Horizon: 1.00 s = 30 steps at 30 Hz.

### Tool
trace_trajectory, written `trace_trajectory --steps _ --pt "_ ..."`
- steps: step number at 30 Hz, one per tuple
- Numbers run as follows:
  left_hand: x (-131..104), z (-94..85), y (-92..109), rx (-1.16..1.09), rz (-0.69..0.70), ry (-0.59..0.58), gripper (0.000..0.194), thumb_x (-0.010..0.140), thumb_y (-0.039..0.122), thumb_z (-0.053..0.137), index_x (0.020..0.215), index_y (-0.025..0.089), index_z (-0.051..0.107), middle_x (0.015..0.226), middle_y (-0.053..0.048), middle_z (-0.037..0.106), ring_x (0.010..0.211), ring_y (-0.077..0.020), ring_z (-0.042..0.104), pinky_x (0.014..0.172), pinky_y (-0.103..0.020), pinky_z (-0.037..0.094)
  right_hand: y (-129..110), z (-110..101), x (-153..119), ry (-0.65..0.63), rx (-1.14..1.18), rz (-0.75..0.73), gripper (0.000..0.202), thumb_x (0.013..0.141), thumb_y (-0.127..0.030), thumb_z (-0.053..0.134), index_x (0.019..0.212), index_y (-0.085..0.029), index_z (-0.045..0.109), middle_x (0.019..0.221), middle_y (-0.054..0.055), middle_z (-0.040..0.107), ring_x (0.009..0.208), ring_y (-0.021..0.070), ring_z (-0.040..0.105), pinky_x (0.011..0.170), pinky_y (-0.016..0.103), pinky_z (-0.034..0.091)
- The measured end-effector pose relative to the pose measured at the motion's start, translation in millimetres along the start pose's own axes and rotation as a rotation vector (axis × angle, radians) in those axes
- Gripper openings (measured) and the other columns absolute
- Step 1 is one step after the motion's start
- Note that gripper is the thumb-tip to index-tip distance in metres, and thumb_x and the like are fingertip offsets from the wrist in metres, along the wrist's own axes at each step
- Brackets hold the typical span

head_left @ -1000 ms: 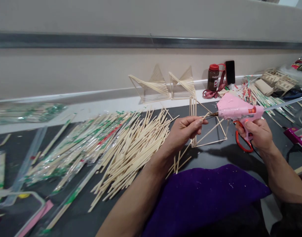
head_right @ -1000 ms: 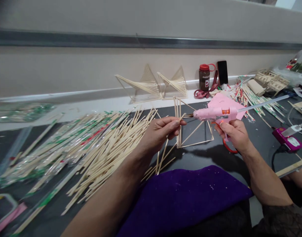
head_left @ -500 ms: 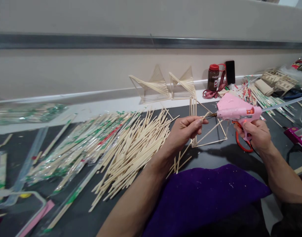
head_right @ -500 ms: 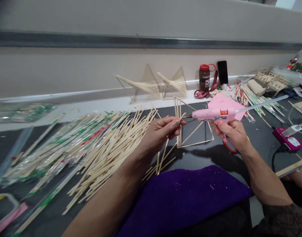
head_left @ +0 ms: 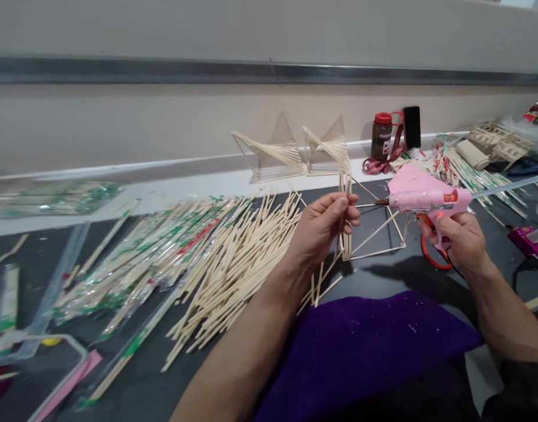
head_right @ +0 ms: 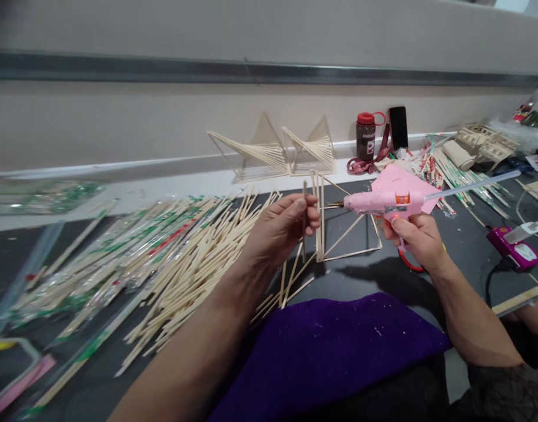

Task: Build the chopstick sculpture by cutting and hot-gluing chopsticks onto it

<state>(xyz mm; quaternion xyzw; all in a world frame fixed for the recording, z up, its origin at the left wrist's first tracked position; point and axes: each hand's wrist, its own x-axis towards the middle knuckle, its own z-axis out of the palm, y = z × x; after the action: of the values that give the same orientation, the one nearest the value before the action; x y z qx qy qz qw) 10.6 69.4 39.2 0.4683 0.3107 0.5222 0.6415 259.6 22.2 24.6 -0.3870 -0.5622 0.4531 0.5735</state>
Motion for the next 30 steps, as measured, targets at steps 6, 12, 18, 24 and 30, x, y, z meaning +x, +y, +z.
trace_trajectory --steps 6,12,18,24,30 --pt "5.3 -2.1 12.1 -0.12 0.115 0.168 0.014 0.079 0.032 0.077 0.08 0.022 0.068 0.089 -0.001 0.077 0.086 -0.0149 0.07 0.072 -0.025 0.056 -2.3 2.9 -1.9 -0.065 0.012 -0.004 0.031 0.083 -0.042 0.069 0.067 -0.016 0.069 0.061 0.003 0.061 0.047 0.0087 0.045 0.042 0.024 0.03" --pt "10.2 -16.0 21.3 -0.184 0.203 0.39 0.017 0.088 0.039 0.068 0.085 0.022 0.071 0.076 0.0 0.074 0.045 -0.0038 0.052 0.037 -0.014 0.031 -0.3 5.5 -3.1 -0.079 0.018 -0.012 0.03 0.081 -0.041 0.071 0.065 -0.016 0.069 0.059 0.003 0.061 0.048 0.0098 0.049 0.044 0.024 0.034" --pt "9.3 -19.3 34.6 -0.392 0.101 0.439 0.011 0.094 0.029 0.062 0.09 0.023 0.07 0.067 0.002 0.069 0.044 -0.002 0.055 0.034 -0.01 0.032 5.8 6.5 -5.0 -0.092 -0.044 0.006 0.031 0.083 -0.04 0.069 0.064 -0.015 0.069 0.059 0.004 0.062 0.049 0.0099 0.049 0.044 0.023 0.034" --pt "7.9 -13.7 48.1 -0.613 -0.009 0.48 0.024 0.101 0.019 0.047 0.088 0.015 0.067 0.066 0.001 0.067 0.044 -0.0003 0.056 0.035 -0.005 0.035 5.4 10.5 -8.6 -0.068 -0.068 -0.003 0.029 0.082 -0.035 0.068 0.061 -0.015 0.066 0.061 0.004 0.062 0.049 0.0102 0.047 0.044 0.024 0.033" --pt "8.1 -13.4 49.4 -0.658 -0.04 0.466 0.029 0.103 0.019 0.042 0.096 0.018 0.069 0.066 0.0 0.067 0.043 -0.0007 0.056 0.034 -0.005 0.037 10.0 15.8 -10.3 -0.053 -0.019 -0.003 0.033 0.081 -0.036 0.068 0.056 -0.017 0.061 0.057 0.003 0.059 0.05 0.0107 0.047 0.047 0.025 0.035"
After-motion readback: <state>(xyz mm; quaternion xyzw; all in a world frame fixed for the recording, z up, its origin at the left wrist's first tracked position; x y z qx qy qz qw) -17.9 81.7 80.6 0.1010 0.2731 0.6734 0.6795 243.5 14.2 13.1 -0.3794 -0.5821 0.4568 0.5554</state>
